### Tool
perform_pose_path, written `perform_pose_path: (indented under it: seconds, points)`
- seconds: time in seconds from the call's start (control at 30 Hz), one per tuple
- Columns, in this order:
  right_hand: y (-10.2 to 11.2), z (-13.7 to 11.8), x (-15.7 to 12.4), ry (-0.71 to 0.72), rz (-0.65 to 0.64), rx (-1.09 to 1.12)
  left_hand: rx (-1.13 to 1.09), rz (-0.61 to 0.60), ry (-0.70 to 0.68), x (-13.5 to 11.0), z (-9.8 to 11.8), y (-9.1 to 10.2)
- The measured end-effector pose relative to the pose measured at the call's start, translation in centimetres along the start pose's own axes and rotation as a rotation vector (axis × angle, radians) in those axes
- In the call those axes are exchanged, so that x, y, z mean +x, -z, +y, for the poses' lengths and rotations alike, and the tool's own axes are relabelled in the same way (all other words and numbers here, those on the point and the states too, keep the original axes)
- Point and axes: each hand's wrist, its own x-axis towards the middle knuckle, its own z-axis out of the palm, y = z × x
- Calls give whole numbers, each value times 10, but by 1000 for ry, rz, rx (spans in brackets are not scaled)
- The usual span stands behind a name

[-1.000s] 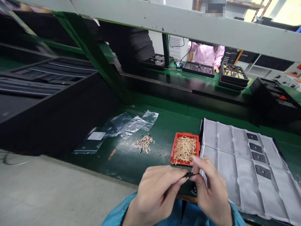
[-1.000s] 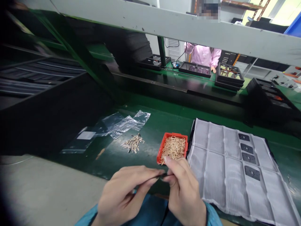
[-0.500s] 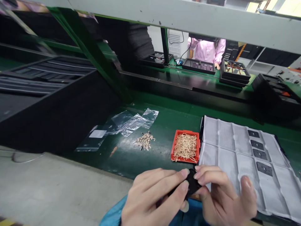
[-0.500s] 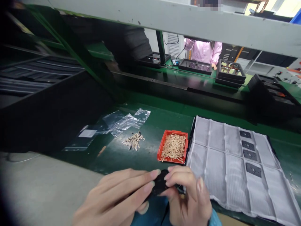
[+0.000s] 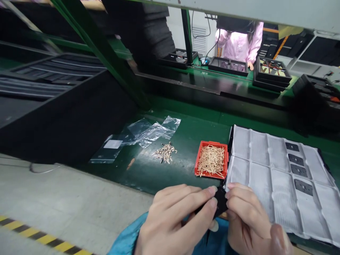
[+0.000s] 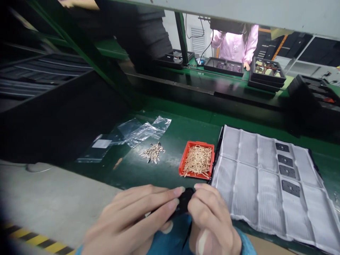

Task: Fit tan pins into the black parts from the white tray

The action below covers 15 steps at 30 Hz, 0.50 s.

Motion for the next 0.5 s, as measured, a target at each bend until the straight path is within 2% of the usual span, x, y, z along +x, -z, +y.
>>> perform_pose_path:
  seconds: [0.07,0.1,0.23,0.33,0.37,0.47,0.5]
  points:
    - [-3,0,-2,8,36,-23,77,-20,-115,3,0,2]
    - [-8,0,-3,11,84,-35,92,-36,-122,4,0,2]
    - [-32,2,-11,28,341,-36,75,-58,-12,0,5,3]
    - [-29,5,-10,44,469,20,68,10,73,-6,10,-2]
    - [-22,5,-8,43,427,41,67,67,85,-8,10,-6]
    - [3,3,-1,-10,82,65,43,227,99,-14,10,-17]
    - [6,3,1,-22,30,68,32,249,99,-16,10,-20]
